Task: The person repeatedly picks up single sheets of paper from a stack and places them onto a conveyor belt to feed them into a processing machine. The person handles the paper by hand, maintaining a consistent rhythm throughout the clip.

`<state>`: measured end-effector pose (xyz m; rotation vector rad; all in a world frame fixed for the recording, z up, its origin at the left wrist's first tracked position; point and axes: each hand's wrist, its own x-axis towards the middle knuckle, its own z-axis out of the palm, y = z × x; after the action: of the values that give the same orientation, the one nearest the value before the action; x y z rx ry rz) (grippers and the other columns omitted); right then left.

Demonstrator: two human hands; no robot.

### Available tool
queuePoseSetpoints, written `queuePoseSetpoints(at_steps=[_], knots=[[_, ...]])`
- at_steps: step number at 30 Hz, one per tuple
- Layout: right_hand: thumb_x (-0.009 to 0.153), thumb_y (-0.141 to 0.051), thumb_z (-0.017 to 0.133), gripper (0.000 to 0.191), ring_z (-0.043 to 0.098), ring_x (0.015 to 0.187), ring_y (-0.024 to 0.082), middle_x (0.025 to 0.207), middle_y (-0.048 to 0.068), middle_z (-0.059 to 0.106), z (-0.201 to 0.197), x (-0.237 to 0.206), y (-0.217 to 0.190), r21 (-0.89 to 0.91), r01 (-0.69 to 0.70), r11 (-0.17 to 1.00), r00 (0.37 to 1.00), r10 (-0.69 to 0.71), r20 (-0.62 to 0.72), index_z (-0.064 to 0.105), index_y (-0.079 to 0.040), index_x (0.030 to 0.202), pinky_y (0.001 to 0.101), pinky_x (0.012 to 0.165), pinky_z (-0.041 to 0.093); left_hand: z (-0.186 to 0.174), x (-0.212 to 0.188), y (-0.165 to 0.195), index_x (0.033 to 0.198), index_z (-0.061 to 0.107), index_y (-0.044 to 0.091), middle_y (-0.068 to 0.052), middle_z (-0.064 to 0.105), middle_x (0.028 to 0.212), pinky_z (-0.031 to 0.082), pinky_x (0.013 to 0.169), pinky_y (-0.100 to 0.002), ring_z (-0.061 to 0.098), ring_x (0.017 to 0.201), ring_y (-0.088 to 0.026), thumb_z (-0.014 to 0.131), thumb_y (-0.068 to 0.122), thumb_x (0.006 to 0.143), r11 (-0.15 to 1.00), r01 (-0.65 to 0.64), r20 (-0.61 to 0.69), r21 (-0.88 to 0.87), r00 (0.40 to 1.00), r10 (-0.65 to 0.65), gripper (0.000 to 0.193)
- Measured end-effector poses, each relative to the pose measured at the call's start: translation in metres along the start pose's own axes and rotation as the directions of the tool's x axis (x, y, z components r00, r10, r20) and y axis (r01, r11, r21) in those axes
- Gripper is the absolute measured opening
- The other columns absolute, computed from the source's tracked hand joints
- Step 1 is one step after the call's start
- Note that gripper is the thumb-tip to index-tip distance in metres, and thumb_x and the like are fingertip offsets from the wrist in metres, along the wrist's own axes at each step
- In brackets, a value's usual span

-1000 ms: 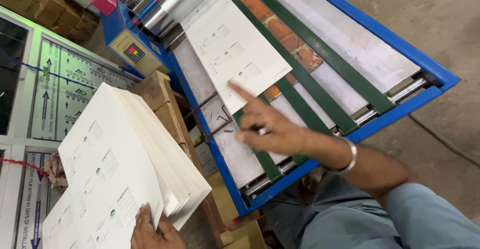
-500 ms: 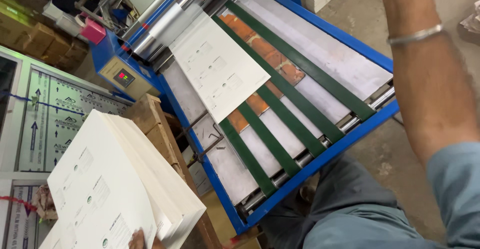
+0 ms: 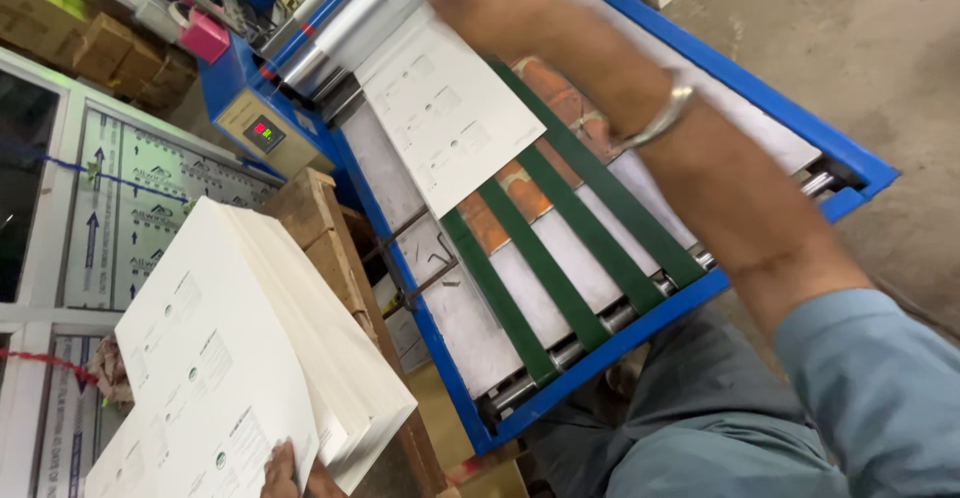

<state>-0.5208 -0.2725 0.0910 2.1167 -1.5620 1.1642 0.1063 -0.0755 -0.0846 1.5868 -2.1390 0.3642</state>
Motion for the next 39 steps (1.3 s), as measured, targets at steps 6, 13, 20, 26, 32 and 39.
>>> queuePoseSetpoints(at_steps=[6,13,20,26,32,39], knots=[[0.1,-0.018,0.062,0.071,0.058,0.051,0.024,0.061,0.008,0.058,0.057,-0.011,-0.088,0.094,-0.004,0.996,0.979,-0.015,0.203,0.028,-0.017,0.163,0.0425,0.05,0.051,-0.003,-0.011,0.009,0.14,0.055,-0.003,-0.02,0.06,0.142,0.034,0.122,-0.054,0.053,0.137,-0.039,0.061,0.009,0.088,0.998,0.05,0.001,0.046,0.999,-0.05,0.053],[0.105,-0.029,0.062,0.052,0.068,0.1,0.021,0.12,0.017,0.062,0.069,-0.18,-0.153,0.84,-0.204,0.504,0.954,-0.091,0.286,0.046,-0.009,0.151,0.036,0.082,0.064,-0.036,0.027,0.052,0.142,0.053,-0.002,-0.019,0.057,0.146,0.031,0.124,-0.055,0.051,0.139,-0.038,0.059,0.009,0.087,0.987,0.118,-0.121,-0.105,0.984,-0.13,0.057],[0.099,-0.025,0.059,0.057,0.064,0.113,0.02,0.137,0.005,0.067,0.113,-0.284,-0.221,0.459,-0.644,-0.612,0.532,0.073,0.843,0.05,-0.002,0.151,0.0348,0.074,0.057,0.003,0.037,0.273,0.138,0.051,-0.004,-0.02,0.055,0.143,0.024,0.115,-0.064,0.049,0.135,-0.035,0.066,0.038,0.084,0.985,-0.162,0.22,0.058,0.965,0.146,0.07],[0.094,-0.006,0.066,0.041,0.07,0.103,0.025,0.12,0.012,0.068,0.152,-0.297,-0.101,0.812,-0.385,-0.438,0.345,0.748,0.567,0.055,-0.002,0.133,0.0419,0.081,0.063,-0.044,0.026,0.267,0.133,0.057,0.001,-0.019,0.053,0.145,0.027,0.119,-0.061,0.047,0.138,-0.036,0.064,0.053,0.095,0.952,-0.279,0.121,-0.127,0.948,0.294,0.066],[0.096,-0.006,0.063,0.043,0.071,0.102,0.028,0.122,0.015,0.066,0.132,-0.349,-0.056,0.833,-0.472,-0.288,0.255,0.86,0.442,0.048,-0.001,0.135,0.0442,0.078,0.064,-0.079,0.021,0.164,0.137,0.056,-0.011,-0.032,0.055,0.145,0.032,0.116,-0.059,0.046,0.14,-0.048,0.066,0.049,0.086,0.968,0.064,0.051,0.244,0.996,-0.078,0.08],[0.095,-0.006,0.068,0.047,0.068,0.109,0.025,0.127,0.017,0.065,0.111,-0.408,-0.079,0.775,-0.574,-0.265,0.219,0.862,0.457,0.051,0.006,0.138,0.037,0.089,0.06,-0.073,0.005,0.134,0.137,0.064,0.002,-0.017,0.064,0.142,0.043,0.119,-0.044,0.057,0.138,-0.031,0.077,0.027,0.084,0.932,0.224,0.05,0.287,0.967,-0.248,0.06]])
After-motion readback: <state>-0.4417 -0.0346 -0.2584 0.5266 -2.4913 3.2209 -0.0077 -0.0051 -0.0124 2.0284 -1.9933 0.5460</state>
